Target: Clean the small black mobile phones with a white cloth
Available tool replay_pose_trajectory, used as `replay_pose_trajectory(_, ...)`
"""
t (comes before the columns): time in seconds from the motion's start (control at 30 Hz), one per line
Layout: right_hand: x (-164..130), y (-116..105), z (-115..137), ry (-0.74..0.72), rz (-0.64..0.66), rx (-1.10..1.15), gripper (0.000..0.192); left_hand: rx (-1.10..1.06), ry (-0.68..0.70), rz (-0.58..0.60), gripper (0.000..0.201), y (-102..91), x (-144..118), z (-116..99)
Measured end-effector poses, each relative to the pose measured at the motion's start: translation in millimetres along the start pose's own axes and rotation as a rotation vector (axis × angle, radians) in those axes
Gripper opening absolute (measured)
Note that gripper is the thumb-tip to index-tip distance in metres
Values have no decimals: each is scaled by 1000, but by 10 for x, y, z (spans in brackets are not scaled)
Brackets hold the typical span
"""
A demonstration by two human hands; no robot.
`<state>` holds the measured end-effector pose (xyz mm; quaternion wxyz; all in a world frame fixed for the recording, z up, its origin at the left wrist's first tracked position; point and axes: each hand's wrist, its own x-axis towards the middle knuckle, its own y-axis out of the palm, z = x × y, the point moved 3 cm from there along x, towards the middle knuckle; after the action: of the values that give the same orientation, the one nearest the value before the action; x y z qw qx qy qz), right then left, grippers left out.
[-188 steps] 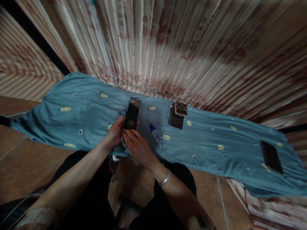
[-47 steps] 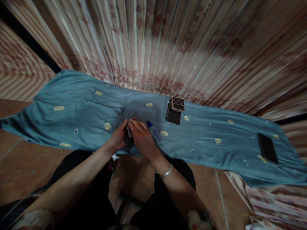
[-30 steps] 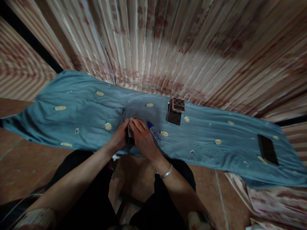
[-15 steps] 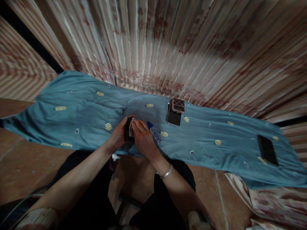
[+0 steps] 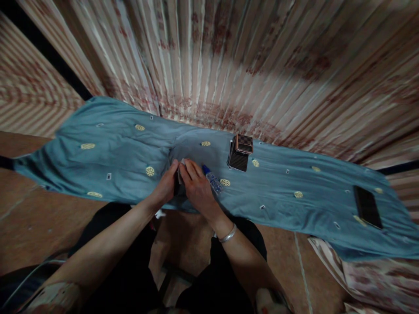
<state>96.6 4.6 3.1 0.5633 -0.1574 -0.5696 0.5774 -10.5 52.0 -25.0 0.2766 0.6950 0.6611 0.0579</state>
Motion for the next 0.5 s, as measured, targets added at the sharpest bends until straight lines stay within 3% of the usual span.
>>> replay_pose_trajectory(0.2,-15,3,59,-12,23,-42,54,83,57,62,51,-25,-21,-42)
replay_pose_trajectory(0.37,-27,-17,136,-77,27,-20,49,66,-24,62,55,-16,-56,-121)
replay_pose_trajectory(0.5,-35,-28,133,-91,22,-1,49,31,-60,42,46,15,-69,-138)
